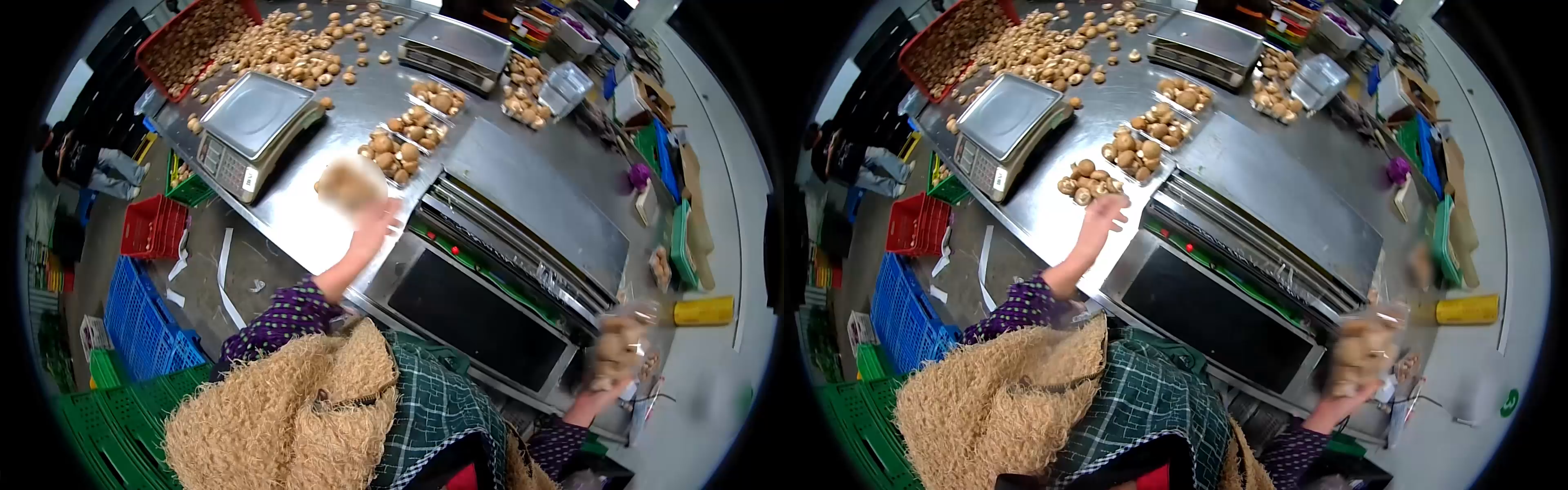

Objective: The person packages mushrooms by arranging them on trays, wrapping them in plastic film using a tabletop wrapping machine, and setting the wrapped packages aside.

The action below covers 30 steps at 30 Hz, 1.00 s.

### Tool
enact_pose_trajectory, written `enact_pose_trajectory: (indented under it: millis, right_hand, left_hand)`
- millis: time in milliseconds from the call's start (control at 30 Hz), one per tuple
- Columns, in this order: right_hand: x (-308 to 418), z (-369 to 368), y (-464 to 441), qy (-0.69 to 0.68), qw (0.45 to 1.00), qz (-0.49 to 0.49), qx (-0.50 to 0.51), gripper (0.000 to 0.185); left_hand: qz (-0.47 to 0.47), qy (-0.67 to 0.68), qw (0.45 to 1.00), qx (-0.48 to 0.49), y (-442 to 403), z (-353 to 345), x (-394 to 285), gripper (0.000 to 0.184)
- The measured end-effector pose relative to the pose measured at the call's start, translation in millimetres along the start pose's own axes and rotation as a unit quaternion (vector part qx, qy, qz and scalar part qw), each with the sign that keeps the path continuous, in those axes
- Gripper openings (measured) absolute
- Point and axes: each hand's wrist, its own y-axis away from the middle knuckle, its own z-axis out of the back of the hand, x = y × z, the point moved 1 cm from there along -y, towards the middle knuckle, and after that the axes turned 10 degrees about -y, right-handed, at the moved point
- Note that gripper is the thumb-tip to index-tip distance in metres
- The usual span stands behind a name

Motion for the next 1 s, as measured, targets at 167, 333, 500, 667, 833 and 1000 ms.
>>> enact_pose_trajectory:
  millis: [167,333,500,667,833,1000]
  right_hand:
    - [40.7,159.1,-144.3,0.089,0.995,-0.035,-0.042,0.054]
    - [20.5,145.0,-145.2,0.118,0.978,-0.117,-0.124,0.054]
    - [25.1,71.0,-77.4,0.231,0.960,-0.046,-0.152,0.046]
    - [18.1,9.9,-39.9,0.257,0.962,-0.023,-0.090,0.036]
    - [-11.8,-76.8,-7.2,0.328,0.939,0.043,0.092,0.031]
    - [-65.4,-226.1,27.3,0.346,0.878,0.052,0.326,0.023]
  left_hand:
    - [-0.043,-0.459,0.802,-0.380,-86.0,153.8,137.4,0.039]
    - [0.190,0.019,0.976,-0.103,-104.9,164.5,136.1,0.026]
    - [0.183,0.072,0.973,-0.124,-111.4,169.0,146.2,0.020]
    - [0.129,0.108,0.971,-0.170,-87.7,185.0,119.4,0.016]
    - [0.051,0.091,0.981,-0.165,-74.7,184.8,20.4,0.018]
    - [-0.022,0.131,0.989,-0.072,-81.3,88.7,-54.0,0.016]
